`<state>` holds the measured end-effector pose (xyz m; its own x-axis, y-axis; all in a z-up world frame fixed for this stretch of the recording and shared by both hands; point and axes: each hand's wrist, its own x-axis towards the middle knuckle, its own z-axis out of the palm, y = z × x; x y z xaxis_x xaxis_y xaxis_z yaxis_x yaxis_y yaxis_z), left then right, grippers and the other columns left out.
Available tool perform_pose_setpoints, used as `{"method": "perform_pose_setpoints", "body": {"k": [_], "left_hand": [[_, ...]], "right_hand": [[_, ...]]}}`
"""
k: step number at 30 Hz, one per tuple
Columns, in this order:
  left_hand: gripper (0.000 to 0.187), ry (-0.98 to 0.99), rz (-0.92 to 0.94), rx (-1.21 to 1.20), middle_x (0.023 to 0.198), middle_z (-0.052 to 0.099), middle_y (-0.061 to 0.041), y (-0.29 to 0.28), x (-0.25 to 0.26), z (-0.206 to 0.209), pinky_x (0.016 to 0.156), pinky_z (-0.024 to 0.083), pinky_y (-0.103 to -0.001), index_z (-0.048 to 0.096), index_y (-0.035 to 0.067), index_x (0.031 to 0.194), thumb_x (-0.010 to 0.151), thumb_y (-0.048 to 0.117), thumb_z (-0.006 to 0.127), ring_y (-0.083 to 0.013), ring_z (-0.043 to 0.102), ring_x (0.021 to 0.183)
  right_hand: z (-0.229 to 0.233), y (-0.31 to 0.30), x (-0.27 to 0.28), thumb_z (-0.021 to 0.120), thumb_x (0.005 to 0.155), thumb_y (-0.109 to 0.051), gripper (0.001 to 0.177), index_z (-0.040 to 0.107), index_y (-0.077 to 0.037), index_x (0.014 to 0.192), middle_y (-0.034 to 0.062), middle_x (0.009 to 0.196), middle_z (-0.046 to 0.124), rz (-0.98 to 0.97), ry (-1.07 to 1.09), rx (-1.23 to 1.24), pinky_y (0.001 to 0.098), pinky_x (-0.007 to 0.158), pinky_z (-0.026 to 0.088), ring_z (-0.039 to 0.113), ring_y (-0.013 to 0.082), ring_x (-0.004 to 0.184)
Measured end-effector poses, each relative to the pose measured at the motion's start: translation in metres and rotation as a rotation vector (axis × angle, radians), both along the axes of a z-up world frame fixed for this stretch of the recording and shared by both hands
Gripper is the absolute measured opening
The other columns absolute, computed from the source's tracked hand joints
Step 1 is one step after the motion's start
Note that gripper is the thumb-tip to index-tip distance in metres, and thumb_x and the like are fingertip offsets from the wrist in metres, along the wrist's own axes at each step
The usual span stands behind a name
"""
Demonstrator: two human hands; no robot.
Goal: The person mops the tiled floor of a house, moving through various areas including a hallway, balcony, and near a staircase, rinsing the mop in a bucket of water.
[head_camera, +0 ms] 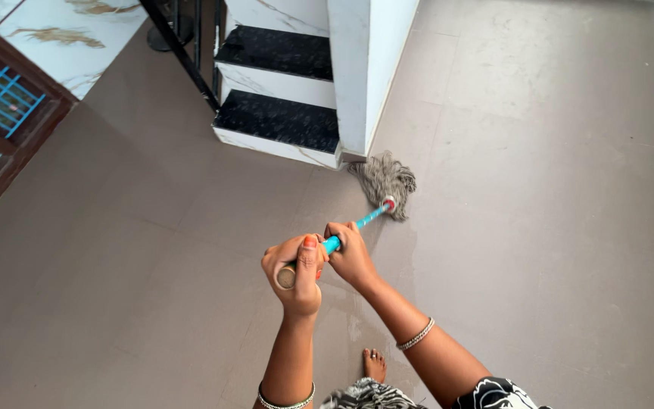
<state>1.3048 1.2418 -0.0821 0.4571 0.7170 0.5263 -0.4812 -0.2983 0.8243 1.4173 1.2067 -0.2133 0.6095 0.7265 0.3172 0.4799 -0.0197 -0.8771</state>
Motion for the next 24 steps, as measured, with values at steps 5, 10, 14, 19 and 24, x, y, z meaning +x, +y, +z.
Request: {"method": "perform_pose_setpoints", "body": {"k": [5, 10, 14, 19, 24], "left_hand": [[0.024, -0.145, 0.059, 0.188, 0.059, 0.06, -0.007, -0.005, 0.064, 0.007, 0.053, 0.049, -0.032, 0.053, 0.003, 0.068, 0.088, 0.01, 0.064, -0.015, 0.057, 0.049], [0.03, -0.097, -0.102, 0.256, 0.06, 0.053, -0.009, 0.016, 0.11, -0.002, 0.059, 0.052, -0.033, 0.039, 0.004, 0.066, 0.081, 0.002, 0.065, -0.0223, 0.058, 0.053], [0.027, -0.056, -0.196, 0.315, 0.059, 0.052, -0.011, 0.051, 0.167, -0.023, 0.056, 0.047, -0.035, 0.041, 0.002, 0.064, 0.078, 0.001, 0.064, -0.0261, 0.055, 0.051], [0.029, 0.05, -0.386, 0.339, 0.057, 0.045, -0.012, 0.106, 0.261, -0.072, 0.054, 0.039, -0.039, 0.042, 0.002, 0.062, 0.08, 0.001, 0.065, -0.0291, 0.046, 0.05], [0.029, 0.18, -0.404, 0.491, 0.059, 0.05, -0.013, 0.171, 0.35, -0.125, 0.057, 0.041, -0.041, 0.046, 0.002, 0.062, 0.082, 0.003, 0.066, -0.0309, 0.049, 0.057]], "right_hand": [[-0.025, 0.028, 0.032, 0.072, 0.095, -0.02, 0.041, 0.042, -0.005, 0.071, 0.0083, 0.068, 0.047, -0.235, 0.113, 0.227, 0.0377, 0.06, 0.034, 0.037, 0.0213, 0.068], [-0.06, 0.055, 0.09, 0.072, 0.098, -0.013, 0.045, 0.036, -0.004, 0.074, 0.0075, 0.068, 0.032, -0.326, 0.115, 0.248, 0.0393, 0.058, 0.028, 0.029, 0.0193, 0.068], [-0.078, 0.085, 0.156, 0.071, 0.097, -0.01, 0.041, 0.037, -0.003, 0.075, 0.0083, 0.07, 0.034, -0.314, 0.075, 0.284, 0.0392, 0.059, 0.03, 0.031, 0.0194, 0.068], [-0.107, 0.128, 0.261, 0.068, 0.097, -0.006, 0.029, 0.047, -0.003, 0.078, 0.0085, 0.075, 0.045, -0.269, -0.02, 0.3, 0.0362, 0.066, 0.039, 0.041, 0.0195, 0.074], [-0.16, 0.178, 0.377, 0.067, 0.094, -0.007, 0.018, 0.054, 0.0, 0.083, 0.0042, 0.087, 0.052, -0.168, 0.73, 0.382, 0.0349, 0.086, 0.053, 0.056, 0.022, 0.088]]}}
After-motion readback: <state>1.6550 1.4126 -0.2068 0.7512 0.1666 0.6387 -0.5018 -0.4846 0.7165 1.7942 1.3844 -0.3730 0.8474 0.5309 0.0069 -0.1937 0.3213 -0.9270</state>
